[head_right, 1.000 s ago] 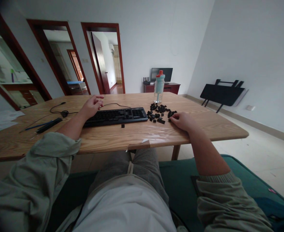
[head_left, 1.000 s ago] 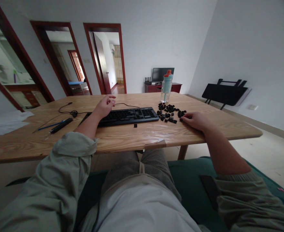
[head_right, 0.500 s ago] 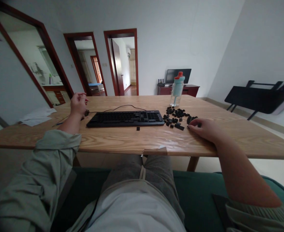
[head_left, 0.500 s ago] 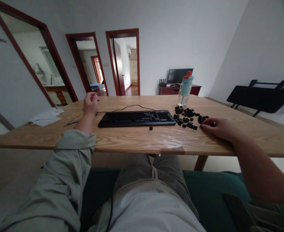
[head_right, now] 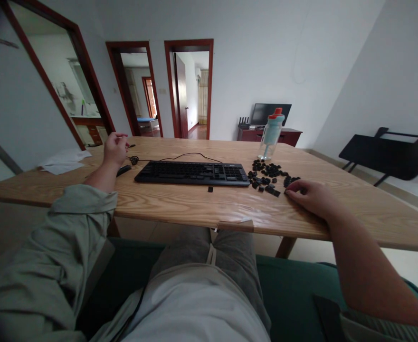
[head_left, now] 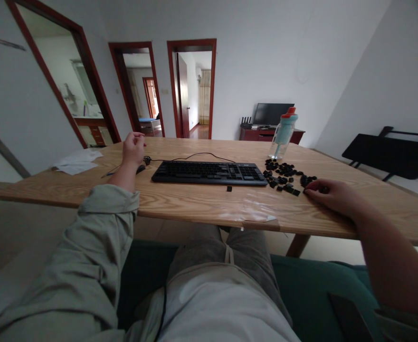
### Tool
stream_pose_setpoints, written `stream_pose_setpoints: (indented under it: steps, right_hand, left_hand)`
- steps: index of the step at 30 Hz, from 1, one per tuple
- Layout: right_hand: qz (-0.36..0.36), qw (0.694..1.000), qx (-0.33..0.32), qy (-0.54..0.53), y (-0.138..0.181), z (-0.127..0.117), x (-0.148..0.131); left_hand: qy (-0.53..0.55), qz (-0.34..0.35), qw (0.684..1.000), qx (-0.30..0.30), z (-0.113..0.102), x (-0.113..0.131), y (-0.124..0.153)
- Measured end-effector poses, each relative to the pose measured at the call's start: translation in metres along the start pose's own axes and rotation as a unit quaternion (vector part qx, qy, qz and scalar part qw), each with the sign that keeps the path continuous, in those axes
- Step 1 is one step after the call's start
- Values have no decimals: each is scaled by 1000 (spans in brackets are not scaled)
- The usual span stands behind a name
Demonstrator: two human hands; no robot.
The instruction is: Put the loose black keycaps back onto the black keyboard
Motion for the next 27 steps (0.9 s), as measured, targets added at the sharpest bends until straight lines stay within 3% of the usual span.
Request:
stream_pose_setpoints:
  steps: [5,8,10,12,14,17,20,24,27]
  right_hand:
    - [-6,1000,4,-7,3,-5,-5]
    - [2,994,96,-45,14,-26,-9]
    - [-9,983,157,-93,27,-37,-21]
    - [-60,980,136,-129,37,-29,-48]
    - [-130,984,60,-110,46,-6,-89]
    - [-199,977,-20,-70,57,23,-144]
    - [-218,975,-26,-40,60,32,-177]
    - [-224,973,9,-49,61,17,-178]
    - [-155,982,99,-44,56,-13,-134]
  left_hand:
    - [75,-52,996,23,-2,-13,2]
    - [90,-27,995,32,-4,0,4]
    - [107,14,994,33,1,22,9]
    - [125,72,989,6,18,57,22]
    - [128,135,981,-57,50,100,43]
    - [104,193,953,-211,116,156,85]
    - [107,231,912,-322,163,192,122]
    - [110,234,893,-369,181,201,136]
    - [124,210,906,-346,173,191,126]
Point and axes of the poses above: each hand's wrist, its own y-axis away from the middle knuckle, its own z-axis out of the palm, x = y × z, the point moved 10 cm from there along -y, towards the middle knuckle, and after that the axes turned 11 degrees about y, right-handed, at the moved point
